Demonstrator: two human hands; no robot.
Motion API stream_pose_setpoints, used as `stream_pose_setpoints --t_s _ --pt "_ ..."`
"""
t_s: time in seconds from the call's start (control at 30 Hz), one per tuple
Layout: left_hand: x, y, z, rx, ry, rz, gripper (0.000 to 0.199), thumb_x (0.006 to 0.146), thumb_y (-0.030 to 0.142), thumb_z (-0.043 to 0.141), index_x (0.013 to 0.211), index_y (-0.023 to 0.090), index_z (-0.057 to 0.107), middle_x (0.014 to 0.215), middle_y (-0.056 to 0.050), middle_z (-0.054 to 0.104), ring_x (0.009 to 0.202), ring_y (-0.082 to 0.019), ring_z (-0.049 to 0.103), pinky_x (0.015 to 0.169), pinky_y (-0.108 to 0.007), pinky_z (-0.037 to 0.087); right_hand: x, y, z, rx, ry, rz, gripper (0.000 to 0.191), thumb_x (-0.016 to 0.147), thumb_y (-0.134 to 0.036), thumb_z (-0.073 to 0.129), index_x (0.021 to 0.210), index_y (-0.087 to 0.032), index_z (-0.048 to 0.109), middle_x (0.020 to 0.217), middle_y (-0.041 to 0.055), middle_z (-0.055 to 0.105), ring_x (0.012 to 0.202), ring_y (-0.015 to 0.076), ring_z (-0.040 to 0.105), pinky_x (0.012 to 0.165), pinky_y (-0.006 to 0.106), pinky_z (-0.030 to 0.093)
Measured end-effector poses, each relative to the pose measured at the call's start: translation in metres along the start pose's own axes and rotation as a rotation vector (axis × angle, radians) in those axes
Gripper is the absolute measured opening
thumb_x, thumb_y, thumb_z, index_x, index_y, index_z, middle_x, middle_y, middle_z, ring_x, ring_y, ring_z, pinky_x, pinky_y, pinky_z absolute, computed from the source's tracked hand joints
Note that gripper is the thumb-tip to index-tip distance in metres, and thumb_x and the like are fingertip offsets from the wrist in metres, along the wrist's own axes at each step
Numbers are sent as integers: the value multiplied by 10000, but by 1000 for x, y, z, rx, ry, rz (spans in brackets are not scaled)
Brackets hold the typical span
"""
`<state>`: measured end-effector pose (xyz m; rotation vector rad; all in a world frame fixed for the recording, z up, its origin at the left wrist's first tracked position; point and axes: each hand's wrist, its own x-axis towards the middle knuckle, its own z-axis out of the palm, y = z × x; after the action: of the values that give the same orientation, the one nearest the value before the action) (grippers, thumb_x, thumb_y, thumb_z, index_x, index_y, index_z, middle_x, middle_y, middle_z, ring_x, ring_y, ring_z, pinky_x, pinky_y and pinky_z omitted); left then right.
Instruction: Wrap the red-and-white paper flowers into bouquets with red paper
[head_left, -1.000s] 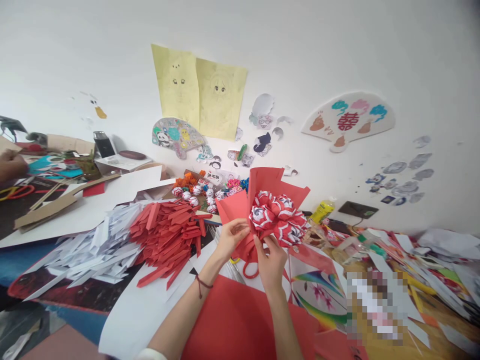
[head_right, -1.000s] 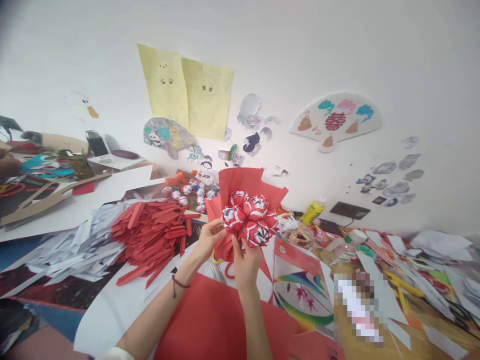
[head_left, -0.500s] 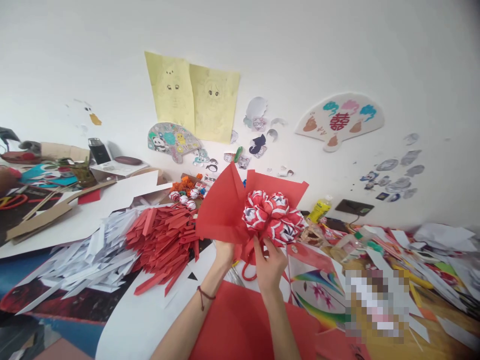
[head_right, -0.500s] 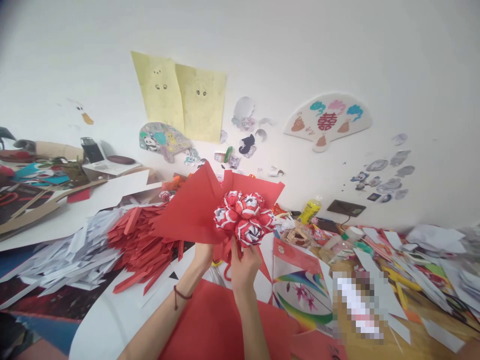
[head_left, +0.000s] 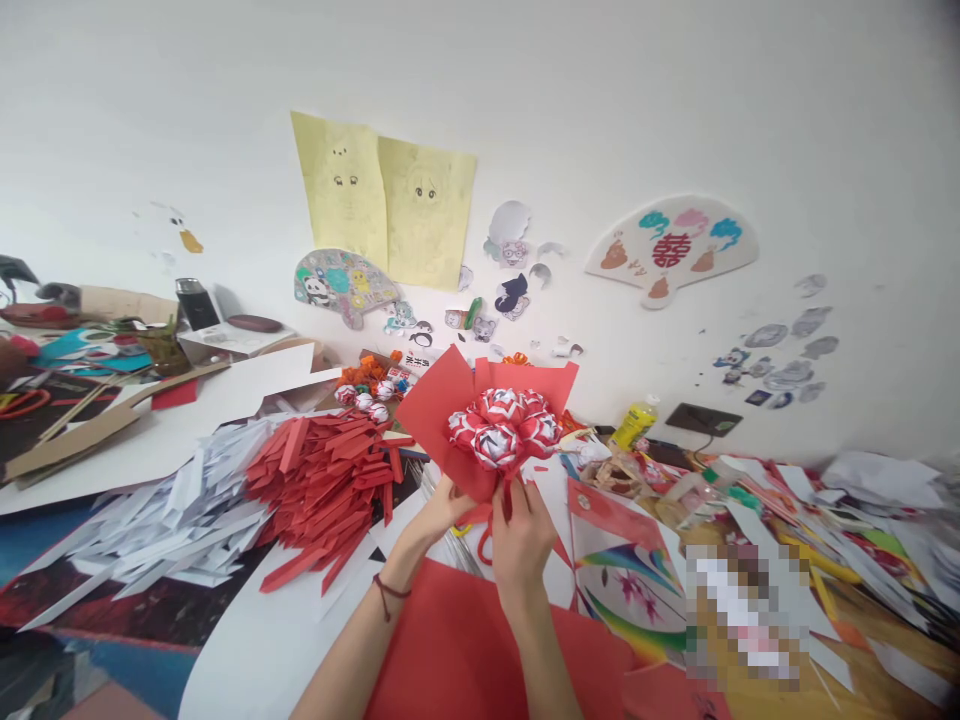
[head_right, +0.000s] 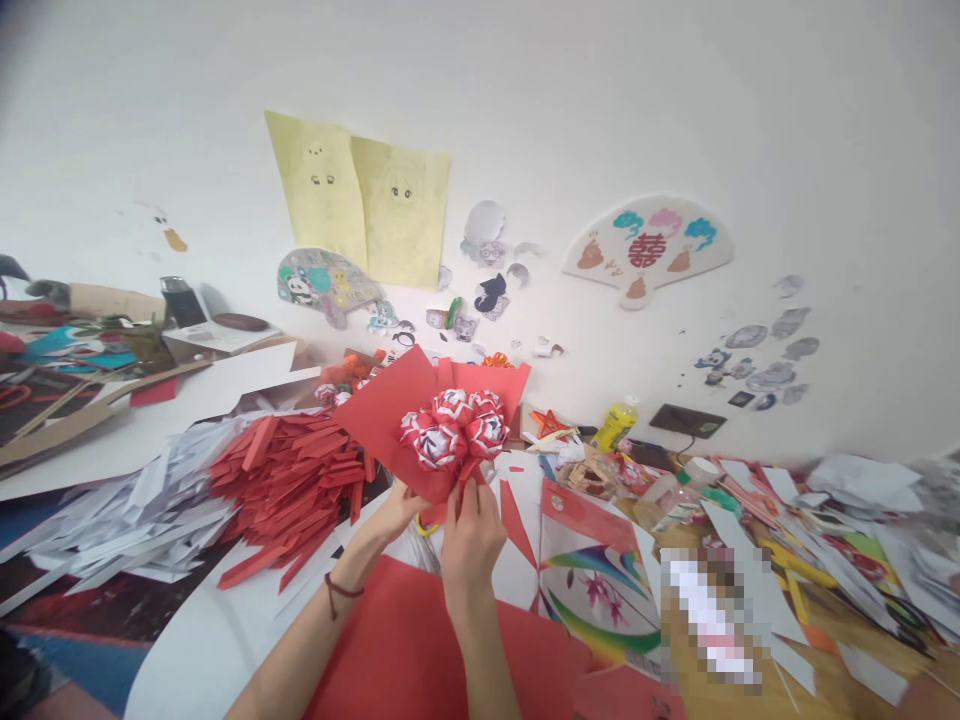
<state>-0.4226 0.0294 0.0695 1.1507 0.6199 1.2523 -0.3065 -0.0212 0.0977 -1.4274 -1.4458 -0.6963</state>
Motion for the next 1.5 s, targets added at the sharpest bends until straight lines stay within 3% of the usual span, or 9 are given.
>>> stream_pose_setpoints --t_s 0.13,0.23,0.37,0.5,0.63,0.83,1.0,1.2,1.5 --pt "-5 -8 -26 -214 -161 -111 596 606 269 803 1161 188 600 1172 -101 642 1141 -287 556 1021 -438 384 1 -5 -2 7 -14 -5 184 900 -210 516 919 -110 669 788 95 668 718 183 629 642 260 475" --pt "-5 -12 -34 -238 -231 -103 664 552 273 844 1158 176 589 1078 -104 668 987 -264 629 905 -399 462 0 -9 -3 90 -57 29 182 903 -210 516 923 -107 664 842 103 675 769 185 637 688 262 483" --pt "-2 -15 -23 -177 -129 -57 529 612 325 818 1065 133 622 908 -82 690 819 -199 643 797 -332 494 -7 -18 -4 146 -87 21 187 912 -202 501 954 -109 658 803 91 666 749 180 631 668 261 480" --pt "-1 -15 -18 -262 -123 -44 523 637 443 782 1028 123 648 924 -108 693 901 -230 642 864 -359 483 -8 -23 -8 205 -76 41 182 914 -199 493 958 -132 656 815 85 672 732 172 633 650 258 478" --pt "-2 -9 -28 -345 -197 -40 624 589 314 837 1148 165 600 1017 -115 685 973 -236 643 906 -359 472 -2 -26 -14 229 -66 77 166 905 -223 511 918 -137 653 809 83 672 748 179 635 674 267 485" --pt "1 -4 -19 -402 -14 20 627 497 229 872 1058 159 601 965 -65 694 865 -198 668 815 -323 516 0 -31 -18 274 -96 108 166 910 -236 504 914 -148 645 777 69 658 707 169 621 644 265 474" --pt "1 -8 -1 -412 28 18 663 492 214 855 1097 185 584 1010 -61 684 890 -198 662 809 -315 523 -2 -32 -18 286 -108 147 169 903 -251 516 937 -151 648 833 85 670 749 183 633 653 275 476" --pt "2 -13 3 -441 -42 -106 505 478 159 833 939 152 627 850 -70 697 863 -216 669 813 -332 527 -5 -29 -17 311 -93 156 169 896 -251 529 930 -138 650 859 99 680 757 185 640 668 276 490" --pt "-2 0 11 -389 -51 -23 534 540 226 845 1020 143 627 933 -93 697 838 -215 668 798 -349 534 0 -22 -21 297 -115 198 181 884 -274 524 891 -157 661 851 92 663 770 195 628 664 286 483"
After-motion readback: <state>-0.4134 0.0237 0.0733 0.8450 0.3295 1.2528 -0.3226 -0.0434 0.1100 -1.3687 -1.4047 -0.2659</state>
